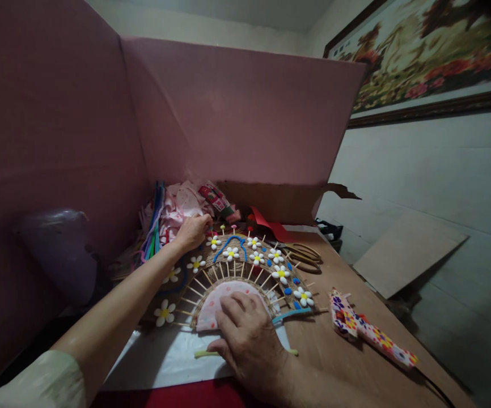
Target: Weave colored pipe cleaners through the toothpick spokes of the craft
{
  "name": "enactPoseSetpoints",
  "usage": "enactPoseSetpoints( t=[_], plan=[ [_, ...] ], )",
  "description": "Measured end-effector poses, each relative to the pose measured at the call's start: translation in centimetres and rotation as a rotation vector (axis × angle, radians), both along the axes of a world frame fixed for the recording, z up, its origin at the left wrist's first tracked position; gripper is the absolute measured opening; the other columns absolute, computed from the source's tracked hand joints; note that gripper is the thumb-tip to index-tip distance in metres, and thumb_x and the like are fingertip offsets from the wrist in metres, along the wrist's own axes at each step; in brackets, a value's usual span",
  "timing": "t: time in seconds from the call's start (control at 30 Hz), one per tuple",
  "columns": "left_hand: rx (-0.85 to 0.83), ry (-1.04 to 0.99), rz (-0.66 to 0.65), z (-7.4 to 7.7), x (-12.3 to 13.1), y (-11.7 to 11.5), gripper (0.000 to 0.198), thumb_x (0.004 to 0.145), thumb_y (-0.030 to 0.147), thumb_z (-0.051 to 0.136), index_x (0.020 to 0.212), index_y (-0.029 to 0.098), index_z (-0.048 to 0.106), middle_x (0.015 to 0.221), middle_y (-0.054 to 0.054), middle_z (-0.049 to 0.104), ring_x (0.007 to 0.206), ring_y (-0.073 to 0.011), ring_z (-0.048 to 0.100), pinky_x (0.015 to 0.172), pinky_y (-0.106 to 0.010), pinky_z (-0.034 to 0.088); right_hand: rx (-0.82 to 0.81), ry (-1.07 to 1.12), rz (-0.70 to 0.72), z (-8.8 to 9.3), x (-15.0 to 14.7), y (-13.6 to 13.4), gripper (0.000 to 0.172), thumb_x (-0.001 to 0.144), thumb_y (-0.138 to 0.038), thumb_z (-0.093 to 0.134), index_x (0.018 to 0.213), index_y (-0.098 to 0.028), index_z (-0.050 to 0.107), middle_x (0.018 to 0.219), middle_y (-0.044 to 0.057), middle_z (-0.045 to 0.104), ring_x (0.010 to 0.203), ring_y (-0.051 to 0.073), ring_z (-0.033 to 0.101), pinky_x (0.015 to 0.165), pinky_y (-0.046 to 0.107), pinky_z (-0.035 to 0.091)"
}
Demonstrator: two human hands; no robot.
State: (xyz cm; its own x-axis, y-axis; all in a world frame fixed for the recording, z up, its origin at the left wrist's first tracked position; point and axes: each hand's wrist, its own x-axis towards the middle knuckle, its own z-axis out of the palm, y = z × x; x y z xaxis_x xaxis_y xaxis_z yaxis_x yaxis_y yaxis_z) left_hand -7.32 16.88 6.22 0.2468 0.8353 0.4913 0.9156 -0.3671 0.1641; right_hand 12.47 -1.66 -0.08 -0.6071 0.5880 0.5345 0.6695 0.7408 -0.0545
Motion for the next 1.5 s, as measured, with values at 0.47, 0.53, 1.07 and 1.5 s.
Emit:
enactPoseSetpoints(
  t=[0.47, 0.53, 1.07, 1.5],
  plan=[
    [-0.02, -0.042, 0.064, -0.19, -0.16, -0.38, 0.03, 0.073, 0.009, 0.045, 0.087, 0.019, 0.07, 0.085, -0.007, 0.063, 0.087, -0.0218, 0.055, 0.08, -0.03, 0.043, 0.005, -0.005, 0.011, 0.07, 0.0, 0.05, 0.036, 0.087, -0.048, 0.046, 0.099, -0.016, 0.059, 0.109, 0.012, 0.058, 0.103, 0.029, 0.047, 0.086, 0.047, 0.038],
    [-0.016, -0.044, 0.058, -0.22, -0.03, -0.42, 0.032, 0.074, 0.009, 0.045, 0.089, 0.019, 0.071, 0.087, -0.009, 0.063, 0.089, -0.0226, 0.054, 0.081, -0.031, 0.043, 0.009, 0.001, 0.006, 0.05, -0.02, 0.04, 0.037, 0.087, -0.048, 0.046, 0.099, -0.016, 0.06, 0.108, 0.011, 0.059, 0.103, 0.029, 0.047, 0.086, 0.047, 0.038],
    [-0.003, -0.053, 0.032, -0.59, -0.04, -0.29, 0.043, 0.064, 0.001, 0.043, 0.094, 0.016, 0.07, 0.093, -0.009, 0.064, 0.089, -0.0206, 0.055, 0.083, -0.029, 0.043, 0.002, 0.001, 0.021, -0.01, 0.02, 0.13, 0.039, 0.088, -0.048, 0.042, 0.099, -0.015, 0.059, 0.108, 0.012, 0.058, 0.102, 0.029, 0.047, 0.085, 0.047, 0.037],
    [0.017, -0.064, 0.011, -0.78, -0.11, -0.12, 0.044, 0.061, 0.002, 0.044, 0.092, 0.016, 0.072, 0.09, -0.009, 0.065, 0.085, -0.0214, 0.056, 0.081, -0.031, 0.045, 0.002, -0.005, 0.028, -0.38, 0.04, 0.33, 0.041, 0.088, -0.05, 0.041, 0.096, -0.015, 0.059, 0.107, 0.012, 0.058, 0.101, 0.029, 0.046, 0.084, 0.047, 0.037]
  ],
)
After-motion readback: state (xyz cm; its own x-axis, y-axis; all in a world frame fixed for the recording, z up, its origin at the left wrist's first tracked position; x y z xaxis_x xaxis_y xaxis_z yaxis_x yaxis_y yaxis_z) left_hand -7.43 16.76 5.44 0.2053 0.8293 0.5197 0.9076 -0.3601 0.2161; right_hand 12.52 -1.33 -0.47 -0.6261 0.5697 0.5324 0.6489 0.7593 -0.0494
